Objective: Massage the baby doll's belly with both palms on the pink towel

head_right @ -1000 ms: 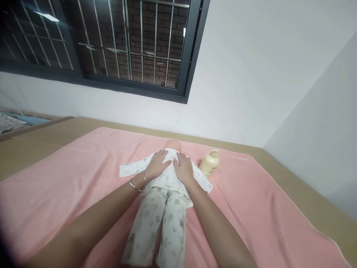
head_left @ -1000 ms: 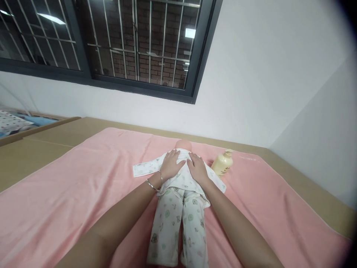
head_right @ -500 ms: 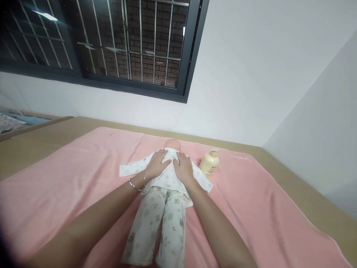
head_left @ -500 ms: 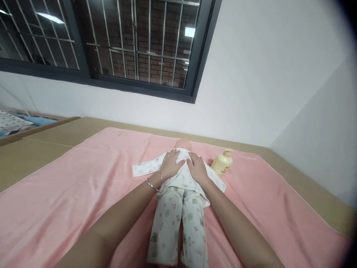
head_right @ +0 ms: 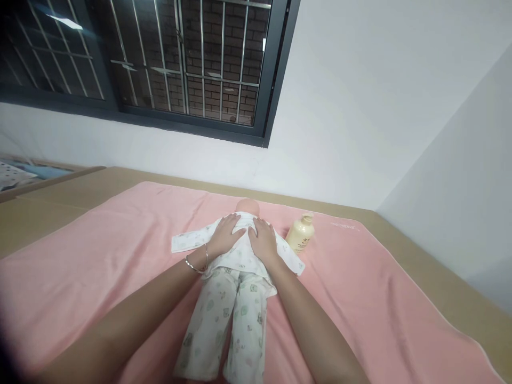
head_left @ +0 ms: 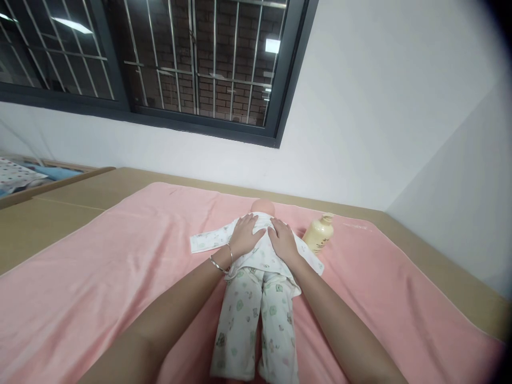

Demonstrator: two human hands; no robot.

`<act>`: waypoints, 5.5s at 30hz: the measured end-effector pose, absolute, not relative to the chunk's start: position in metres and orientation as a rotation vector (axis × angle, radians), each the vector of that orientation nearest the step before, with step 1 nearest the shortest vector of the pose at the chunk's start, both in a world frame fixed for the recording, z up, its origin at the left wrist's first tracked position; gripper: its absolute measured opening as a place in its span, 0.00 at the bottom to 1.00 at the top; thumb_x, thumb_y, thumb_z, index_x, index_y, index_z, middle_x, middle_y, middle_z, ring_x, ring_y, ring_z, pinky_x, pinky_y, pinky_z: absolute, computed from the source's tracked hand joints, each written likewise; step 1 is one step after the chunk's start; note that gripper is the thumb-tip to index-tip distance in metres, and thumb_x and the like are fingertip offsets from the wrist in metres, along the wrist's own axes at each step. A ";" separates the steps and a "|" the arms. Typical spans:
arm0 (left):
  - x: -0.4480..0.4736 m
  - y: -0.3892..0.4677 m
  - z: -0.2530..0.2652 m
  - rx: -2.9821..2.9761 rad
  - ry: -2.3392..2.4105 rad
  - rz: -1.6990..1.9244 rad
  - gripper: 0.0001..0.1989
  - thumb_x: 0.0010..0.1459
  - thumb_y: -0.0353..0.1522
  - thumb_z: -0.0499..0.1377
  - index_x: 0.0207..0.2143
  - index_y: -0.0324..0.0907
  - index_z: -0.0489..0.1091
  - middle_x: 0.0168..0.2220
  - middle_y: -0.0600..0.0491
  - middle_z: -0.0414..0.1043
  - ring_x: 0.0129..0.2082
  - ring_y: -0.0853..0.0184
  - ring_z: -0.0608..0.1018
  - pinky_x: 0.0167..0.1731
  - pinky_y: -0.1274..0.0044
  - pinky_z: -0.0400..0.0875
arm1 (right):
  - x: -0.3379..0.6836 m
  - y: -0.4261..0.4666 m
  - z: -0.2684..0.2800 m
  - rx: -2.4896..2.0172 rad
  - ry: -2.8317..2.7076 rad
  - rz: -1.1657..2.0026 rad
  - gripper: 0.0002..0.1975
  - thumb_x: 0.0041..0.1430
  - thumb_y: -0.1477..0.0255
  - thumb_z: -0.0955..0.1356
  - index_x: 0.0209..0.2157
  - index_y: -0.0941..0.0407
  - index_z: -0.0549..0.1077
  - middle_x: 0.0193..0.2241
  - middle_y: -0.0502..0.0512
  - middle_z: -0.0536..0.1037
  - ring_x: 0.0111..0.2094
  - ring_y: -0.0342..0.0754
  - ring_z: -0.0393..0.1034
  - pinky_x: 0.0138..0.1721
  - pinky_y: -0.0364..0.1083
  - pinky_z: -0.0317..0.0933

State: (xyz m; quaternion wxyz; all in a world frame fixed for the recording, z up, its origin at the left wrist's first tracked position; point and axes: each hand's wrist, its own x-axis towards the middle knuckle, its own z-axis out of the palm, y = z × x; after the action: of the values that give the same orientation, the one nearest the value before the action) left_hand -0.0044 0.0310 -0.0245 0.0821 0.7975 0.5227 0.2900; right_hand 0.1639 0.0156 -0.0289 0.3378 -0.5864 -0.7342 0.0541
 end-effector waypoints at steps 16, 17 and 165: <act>-0.005 0.028 -0.021 2.393 1.554 0.864 0.30 0.65 0.45 0.48 0.62 0.37 0.59 0.66 0.42 0.57 0.67 0.58 0.56 0.66 0.63 0.46 | 0.163 0.014 -0.026 -1.532 -1.924 0.145 0.25 0.67 0.66 0.56 0.60 0.59 0.65 0.61 0.61 0.65 0.64 0.53 0.54 0.66 0.57 0.40; -0.005 0.028 -0.021 2.391 1.555 0.864 0.30 0.65 0.46 0.48 0.62 0.37 0.58 0.66 0.42 0.56 0.67 0.58 0.56 0.66 0.63 0.46 | 0.163 0.014 -0.026 -1.532 -1.924 0.145 0.25 0.67 0.66 0.55 0.60 0.59 0.65 0.61 0.61 0.65 0.64 0.53 0.54 0.65 0.57 0.40; 0.001 0.003 -0.012 2.508 1.729 0.910 0.24 0.65 0.38 0.49 0.59 0.32 0.62 0.60 0.33 0.63 0.63 0.47 0.63 0.61 0.54 0.54 | 0.154 -0.001 -0.011 -1.743 -2.087 -0.054 0.27 0.70 0.65 0.52 0.61 0.65 0.63 0.60 0.68 0.65 0.64 0.58 0.55 0.64 0.59 0.42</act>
State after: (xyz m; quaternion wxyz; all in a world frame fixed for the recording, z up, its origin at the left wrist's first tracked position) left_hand 0.0008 0.0027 -0.0121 -0.0190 0.7888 0.5437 0.2861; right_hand 0.1539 -0.0014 -0.0112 0.2092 -0.6267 -0.7504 -0.0194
